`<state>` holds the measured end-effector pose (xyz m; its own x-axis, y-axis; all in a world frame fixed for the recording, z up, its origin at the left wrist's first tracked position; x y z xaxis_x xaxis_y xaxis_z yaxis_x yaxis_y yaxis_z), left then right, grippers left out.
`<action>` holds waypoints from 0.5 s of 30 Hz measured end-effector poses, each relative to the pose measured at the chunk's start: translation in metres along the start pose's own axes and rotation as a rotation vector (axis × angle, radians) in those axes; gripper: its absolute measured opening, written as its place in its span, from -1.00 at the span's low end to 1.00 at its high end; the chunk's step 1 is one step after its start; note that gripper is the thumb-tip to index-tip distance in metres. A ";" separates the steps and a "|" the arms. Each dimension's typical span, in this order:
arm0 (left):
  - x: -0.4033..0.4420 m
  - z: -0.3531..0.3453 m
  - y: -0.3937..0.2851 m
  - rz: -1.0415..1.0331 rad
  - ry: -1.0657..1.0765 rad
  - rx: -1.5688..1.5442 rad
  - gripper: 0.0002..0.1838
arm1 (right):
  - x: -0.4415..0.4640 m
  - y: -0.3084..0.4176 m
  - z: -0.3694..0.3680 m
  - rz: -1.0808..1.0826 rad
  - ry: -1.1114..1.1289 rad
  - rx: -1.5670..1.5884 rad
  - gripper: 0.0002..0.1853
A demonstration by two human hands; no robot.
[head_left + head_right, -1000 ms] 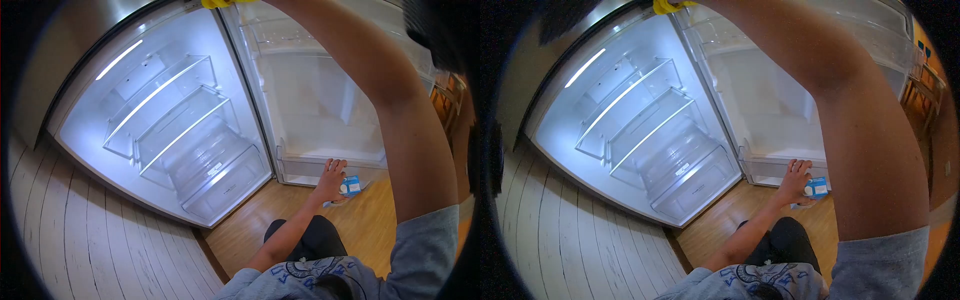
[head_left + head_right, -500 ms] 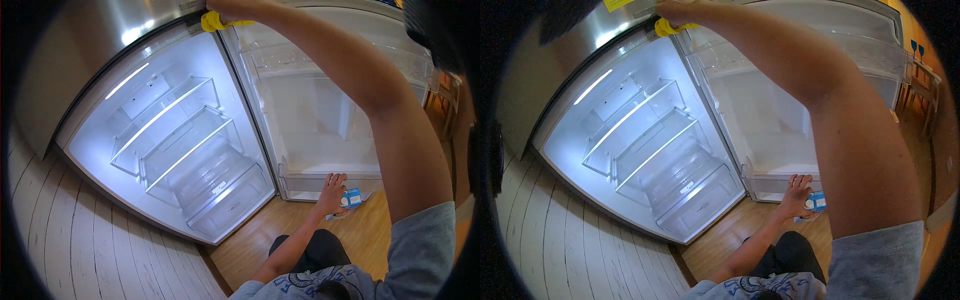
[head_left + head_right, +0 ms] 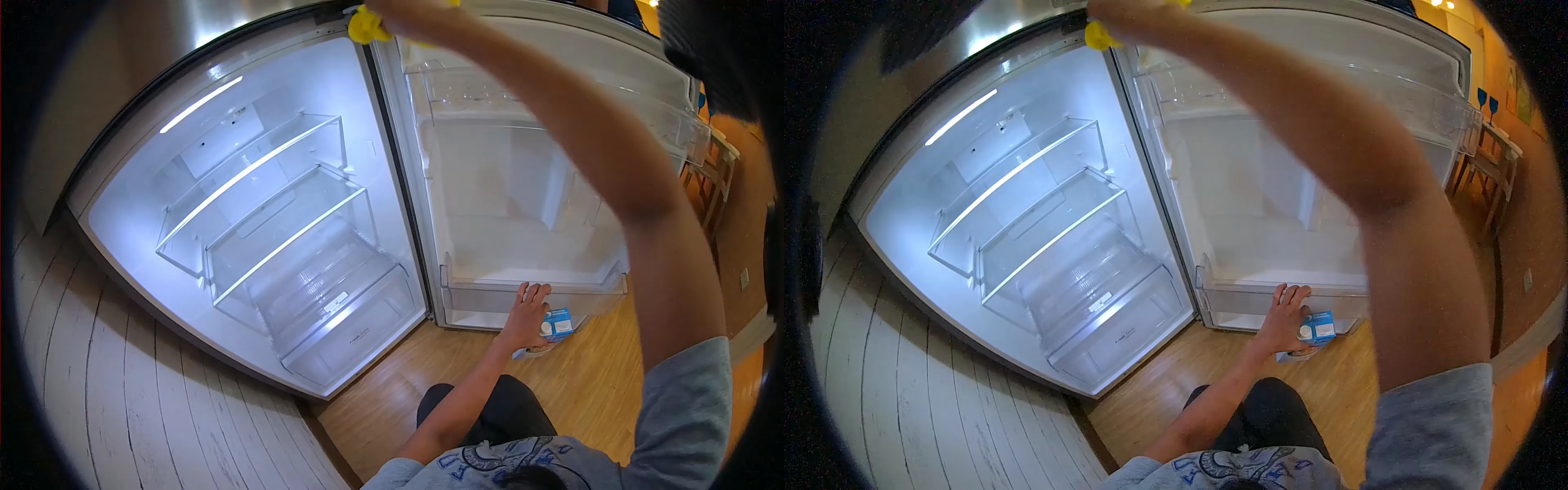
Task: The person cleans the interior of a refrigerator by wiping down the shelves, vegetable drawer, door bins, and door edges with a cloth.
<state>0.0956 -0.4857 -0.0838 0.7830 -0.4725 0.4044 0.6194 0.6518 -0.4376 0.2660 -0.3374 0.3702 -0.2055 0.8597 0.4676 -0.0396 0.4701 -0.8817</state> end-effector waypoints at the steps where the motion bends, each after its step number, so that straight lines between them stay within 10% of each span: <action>1: 0.001 0.003 -0.002 0.002 0.004 0.001 -0.31 | 0.005 0.002 0.094 -0.276 0.618 0.414 -0.80; 5: -0.001 0.003 -0.004 0.032 0.032 0.064 -0.33 | 0.013 0.075 0.080 -0.309 0.475 0.036 -0.64; 15: -0.002 0.020 -0.012 0.011 0.019 0.050 -0.22 | 0.021 0.087 0.076 -0.403 0.492 0.302 -0.57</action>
<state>0.0855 -0.4809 -0.0636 0.7912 -0.4757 0.3844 0.6073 0.6856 -0.4015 0.1837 -0.2931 0.2984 0.3452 0.6544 0.6728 -0.3040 0.7561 -0.5795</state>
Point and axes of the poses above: each hand's wrist, its own x-axis towards the middle knuckle, its own z-axis out of the back of the hand, y = z × x, the point moved 3 cm from there along x, towards the middle knuckle, and after that the axes turned 9 degrees about z, right-handed, at the moved point
